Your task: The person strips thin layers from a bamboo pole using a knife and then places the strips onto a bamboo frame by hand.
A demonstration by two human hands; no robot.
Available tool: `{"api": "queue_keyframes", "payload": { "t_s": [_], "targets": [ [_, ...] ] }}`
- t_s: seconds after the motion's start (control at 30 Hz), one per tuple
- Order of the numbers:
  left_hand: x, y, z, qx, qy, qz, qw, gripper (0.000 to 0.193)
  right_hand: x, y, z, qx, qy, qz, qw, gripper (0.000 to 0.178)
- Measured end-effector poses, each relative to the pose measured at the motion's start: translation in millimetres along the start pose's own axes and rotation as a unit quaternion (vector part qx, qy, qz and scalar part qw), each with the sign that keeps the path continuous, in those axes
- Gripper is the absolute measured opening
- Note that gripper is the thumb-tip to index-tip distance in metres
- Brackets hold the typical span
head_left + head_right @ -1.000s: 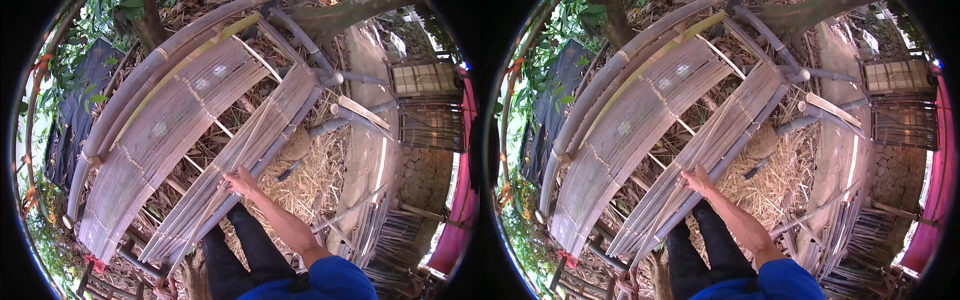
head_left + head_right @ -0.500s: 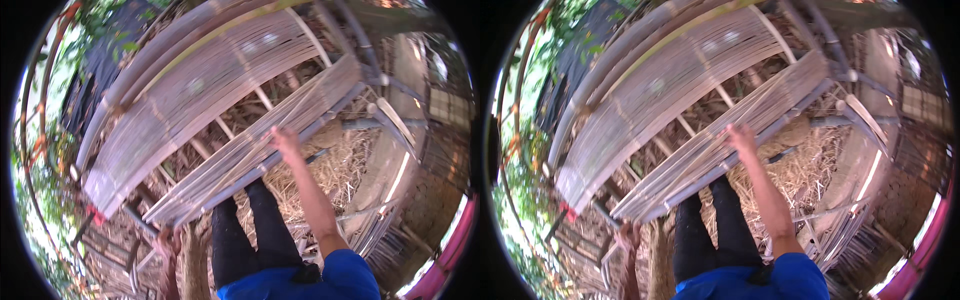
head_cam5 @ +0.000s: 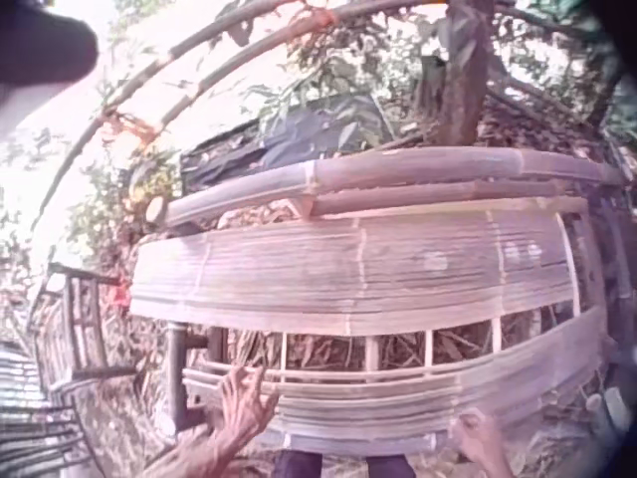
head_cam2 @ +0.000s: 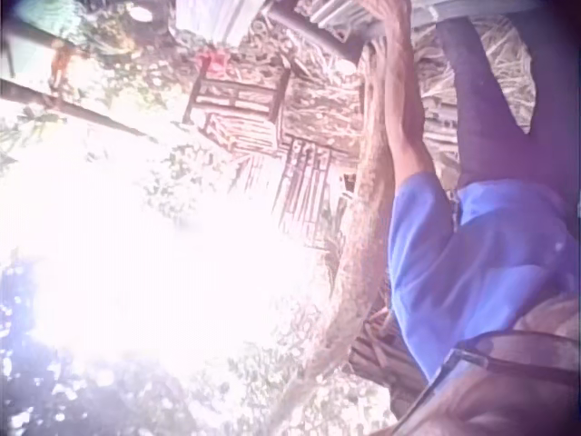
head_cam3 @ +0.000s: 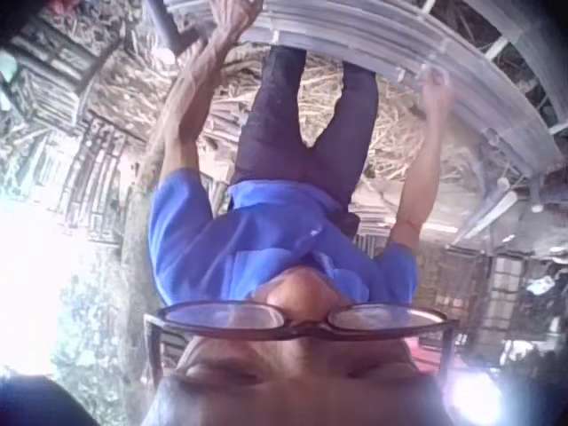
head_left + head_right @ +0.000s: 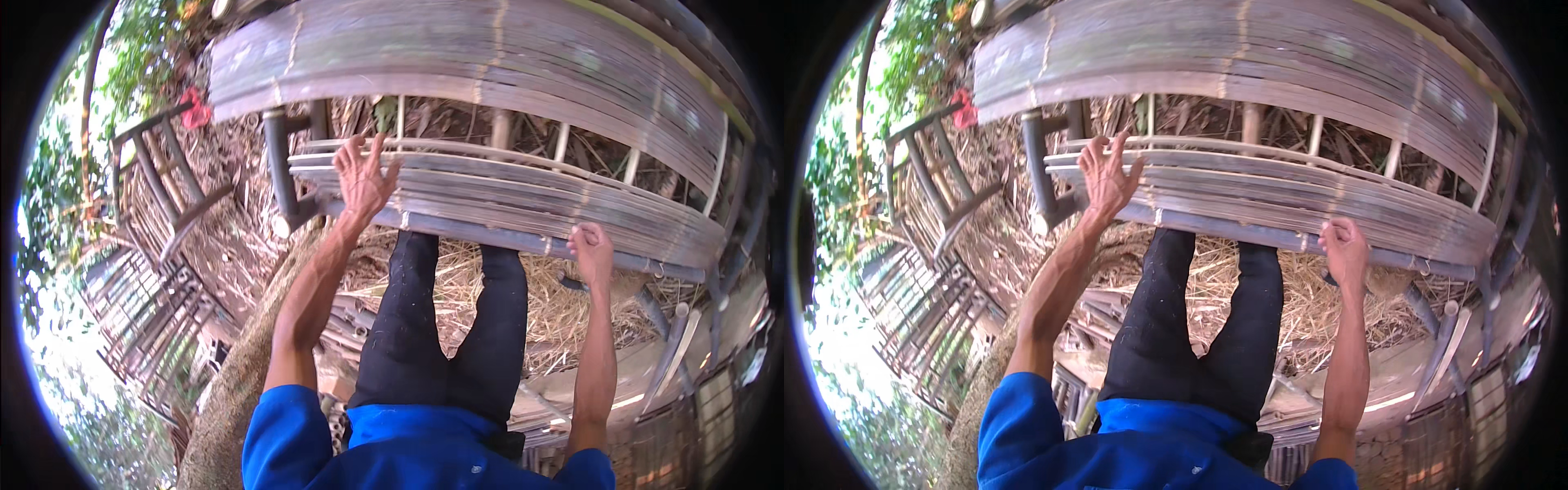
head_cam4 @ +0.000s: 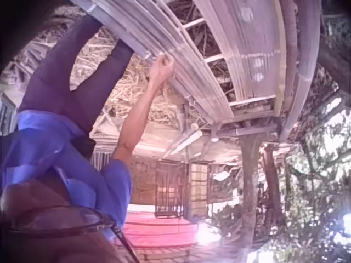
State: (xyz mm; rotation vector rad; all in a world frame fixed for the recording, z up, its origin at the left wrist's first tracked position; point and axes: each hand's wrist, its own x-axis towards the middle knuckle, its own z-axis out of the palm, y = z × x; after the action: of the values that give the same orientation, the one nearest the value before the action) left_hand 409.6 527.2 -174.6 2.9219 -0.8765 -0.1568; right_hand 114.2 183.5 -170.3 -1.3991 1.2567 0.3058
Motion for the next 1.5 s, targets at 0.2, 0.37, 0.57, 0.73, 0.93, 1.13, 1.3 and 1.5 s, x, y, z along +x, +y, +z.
{"api": "queue_keyframes", "payload": {
  "t_s": [0.2, 0.37, 0.57, 0.73, 0.93, 1.13, 1.3, 1.5],
  "targets": [
    [-88.2, -51.5, 28.1, -0.203, -0.057, -0.094, 0.973, 0.044, -19.1, -4.4, 136.0, -0.194, -0.114, -0.114, 0.968, 0.027],
    [-93.1, -96.0, 40.4, -0.363, -0.07, -0.265, 0.89, 0.051, -4.7, -17.4, 214.8, -0.24, -0.137, -0.168, 0.946, 0.032],
    [-30.6, -126.7, 73.4, -0.492, -0.01, -0.301, 0.817, 0.071, 39.0, -49.0, 230.5, -0.32, -0.1, -0.196, 0.921, 0.038],
    [39.2, -133.3, 70.2, -0.526, 0.04, -0.224, 0.819, 0.074, 59.1, -85.4, 248.3, -0.373, 0.001, -0.314, 0.873, 0.049],
    [-27.6, -126.3, 48.5, -0.314, 0.12, -0.138, 0.932, 0.062, 10.6, -53.7, 264.8, -0.344, -0.044, -0.322, 0.881, 0.03],
    [-137.3, -136.5, 62.9, -0.312, 0.033, -0.269, 0.91, 0.065, -0.6, -20.8, 278.9, -0.348, -0.053, -0.337, 0.873, 0.04],
    [-124.6, -162.1, 93.2, -0.305, -0.033, -0.221, 0.926, 0.073, 34.4, -44.5, 272.4, -0.413, -0.006, -0.338, 0.846, 0.068],
    [-81.9, -175.2, 110.8, -0.354, -0.01, -0.193, 0.915, 0.083, 56.8, -64.7, 266.5, -0.481, -0.042, -0.385, 0.787, 0.084]
  ]
}}
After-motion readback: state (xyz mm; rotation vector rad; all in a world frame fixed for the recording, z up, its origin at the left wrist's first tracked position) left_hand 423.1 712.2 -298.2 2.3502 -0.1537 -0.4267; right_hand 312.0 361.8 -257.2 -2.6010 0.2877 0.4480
